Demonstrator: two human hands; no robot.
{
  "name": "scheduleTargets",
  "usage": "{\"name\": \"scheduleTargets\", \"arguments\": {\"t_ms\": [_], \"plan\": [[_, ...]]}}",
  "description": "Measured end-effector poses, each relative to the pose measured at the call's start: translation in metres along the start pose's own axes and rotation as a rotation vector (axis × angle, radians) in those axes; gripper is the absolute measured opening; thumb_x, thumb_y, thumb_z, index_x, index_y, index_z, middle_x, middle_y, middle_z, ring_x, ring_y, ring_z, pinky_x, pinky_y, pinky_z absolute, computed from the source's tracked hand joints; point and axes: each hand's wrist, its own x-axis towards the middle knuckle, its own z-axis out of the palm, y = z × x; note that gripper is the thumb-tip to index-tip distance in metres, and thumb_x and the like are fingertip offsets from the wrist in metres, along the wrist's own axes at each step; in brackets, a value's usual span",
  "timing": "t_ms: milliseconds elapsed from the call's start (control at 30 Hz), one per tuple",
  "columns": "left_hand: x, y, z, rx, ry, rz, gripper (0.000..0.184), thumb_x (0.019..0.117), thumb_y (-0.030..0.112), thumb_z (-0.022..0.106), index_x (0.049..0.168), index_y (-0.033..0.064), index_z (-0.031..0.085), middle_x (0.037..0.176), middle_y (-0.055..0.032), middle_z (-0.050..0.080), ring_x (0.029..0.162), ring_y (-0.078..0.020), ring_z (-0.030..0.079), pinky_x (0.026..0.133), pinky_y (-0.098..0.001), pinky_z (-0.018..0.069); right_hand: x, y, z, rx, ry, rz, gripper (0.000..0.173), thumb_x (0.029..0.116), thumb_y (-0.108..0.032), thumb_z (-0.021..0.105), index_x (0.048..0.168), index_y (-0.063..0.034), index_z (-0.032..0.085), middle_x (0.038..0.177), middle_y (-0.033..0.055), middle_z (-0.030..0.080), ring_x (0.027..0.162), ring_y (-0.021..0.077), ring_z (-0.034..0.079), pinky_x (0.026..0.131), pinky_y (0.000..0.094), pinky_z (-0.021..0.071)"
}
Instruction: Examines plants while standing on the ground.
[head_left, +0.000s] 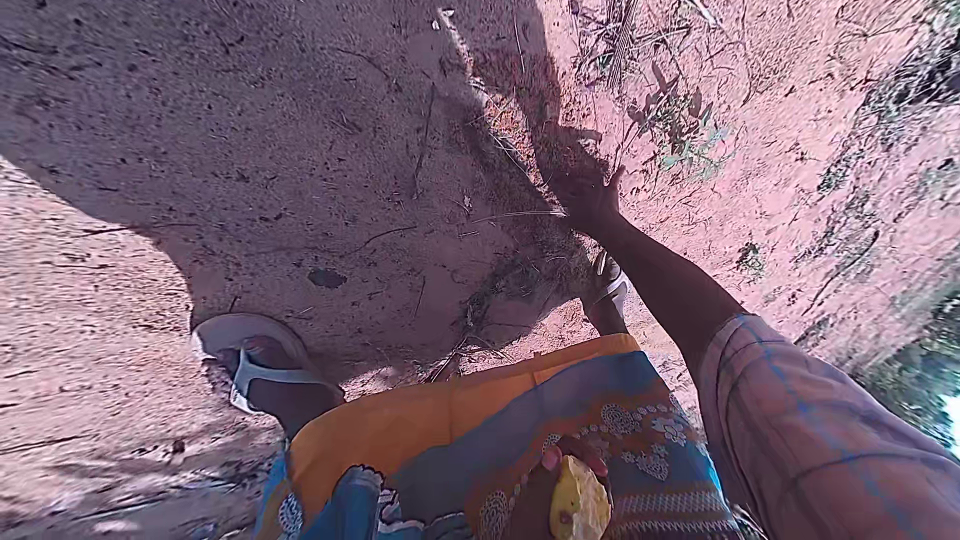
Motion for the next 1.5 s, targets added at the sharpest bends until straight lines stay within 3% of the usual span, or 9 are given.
{"name": "scheduleTargets", "arguments": {"t_ms": [233, 500, 633, 767, 867, 1000, 1133, 1300, 1500], "plan": [[-0.003, -0.003, -0.001, 0.002, -0.015, -0.008, 0.061, 0.0907, 0.073, 0.049, 0.104, 0.0193, 0.074, 0.095, 0.0051, 0.074, 0.084, -0.0027, 0.069, 0.074, -0.0192, 0.057, 0.031, -0.026, -0.048, 0.399, 0.425, -0.144, 0.059, 0.1002, -0.031, 0.064, 0.153, -0.0136, 0.047, 0.162, 0.0234, 0.035, 0.149, 0.0469, 0.032, 0.109, 0.0664, 0.0353], [0.0, 0.013, 0.004, -0.071, -0.022, 0.043, 0.057, 0.0904, 0.07, 0.053, 0.102, 0.018, 0.074, 0.094, 0.0032, 0.074, 0.083, -0.0045, 0.071, 0.073, -0.0197, 0.0578, 0.0, -0.008, 0.059, 0.16, 0.09, -0.208, 0.069, 0.0974, -0.037, 0.066, 0.158, -0.0145, 0.042, 0.169, 0.0269, 0.013, 0.156, 0.0505, 0.003, 0.121, 0.0702, 0.0099], [-0.006, 0.018, 0.005, -0.057, -0.052, 0.047, 0.055, 0.0916, 0.069, 0.052, 0.103, 0.02, 0.074, 0.096, 0.0062, 0.073, 0.087, -0.002, 0.069, 0.077, -0.0191, 0.0563, -0.016, -0.013, 0.013, 0.159, -0.225, -0.109, 0.054, 0.1015, -0.025, 0.064, 0.147, 0.0011, 0.05, 0.162, 0.03, 0.03, 0.146, 0.0507, 0.034, 0.109, 0.0697, 0.0356], [-0.006, 0.02, 0.008, -0.013, 0.021, 0.037, 0.056, 0.0882, 0.071, 0.055, 0.096, 0.0191, 0.076, 0.088, 0.0074, 0.074, 0.08, -0.0015, 0.07, 0.071, -0.0179, 0.0567, 0.016, -0.029, -0.027, 0.611, 0.316, -0.264, 0.047, 0.1039, -0.025, 0.059, 0.148, -0.0084, 0.053, 0.153, 0.025, 0.047, 0.134, 0.0436, 0.052, 0.104, 0.0605, 0.0456], [-0.004, 0.012, 0.001, -0.068, -0.002, 0.007, 0.057, 0.0895, 0.07, 0.053, 0.102, 0.0192, 0.075, 0.095, 0.0056, 0.074, 0.085, -0.0028, 0.07, 0.075, -0.0192, 0.0572, 0.029, -0.089, -0.022, 0.738, 0.479, -0.298, 0.052, 0.0998, -0.027, 0.061, 0.148, -0.0079, 0.054, 0.155, 0.0237, 0.044, 0.141, 0.0436, 0.043, 0.106, 0.0576, 0.0445], [0.001, 0.017, 0.002, -0.056, 0.014, 0.046, 0.058, 0.0902, 0.07, 0.052, 0.103, 0.018, 0.074, 0.095, 0.003, 0.075, 0.084, -0.0053, 0.071, 0.074, -0.0208, 0.0584, 0.01, -0.097, 0.031, 0.41, 0.195, -0.339, 0.056, 0.1015, -0.045, 0.059, 0.148, -0.0143, 0.056, 0.164, 0.0248, 0.03, 0.155, 0.0496, 0.014, 0.118, 0.0735, 0.0152], [0.002, 0.021, 0.009, -0.084, -0.058, 0.071, 0.056, 0.0909, 0.068, 0.054, 0.103, 0.0176, 0.075, 0.095, 0.0027, 0.075, 0.084, -0.0052, 0.071, 0.075, -0.0209, 0.058, -0.007, -0.068, 0.062, 0.131, -0.02, -0.369, 0.051, 0.0997, -0.027, 0.064, 0.149, -0.0166, 0.055, 0.168, 0.0175, 0.026, 0.156, 0.0487, 0.01, 0.116, 0.0796, 0.0033], [-0.006, 0.028, 0.009, -0.043, -0.031, 0.026, 0.054, 0.0879, 0.07, 0.056, 0.098, 0.0204, 0.074, 0.091, 0.0068, 0.073, 0.083, -0.0016, 0.07, 0.074, -0.0175, 0.0561, -0.01, -0.051, 0.023, -0.007, -0.087, -0.143, 0.056, 0.099, -0.035, 0.065, 0.137, 0.006, 0.059, 0.148, 0.0333, 0.048, 0.145, 0.0527, 0.035, 0.115, 0.0787, 0.0086], [-0.011, 0.002, -0.022, -0.09, -0.025, 0.001, 0.065, 0.0929, 0.07, 0.052, 0.107, 0.0103, 0.074, 0.097, -0.0064, 0.073, 0.083, -0.0136, 0.072, 0.069, -0.0267, 0.0603, 0.022, 0.004, -0.054, 0.077, 0.254, 0.031, 0.065, 0.0962, -0.013, 0.064, 0.157, -0.0137, 0.042, 0.165, 0.0262, 0.028, 0.153, 0.0563, 0.009, 0.113, 0.0826, 0.0049]]}}
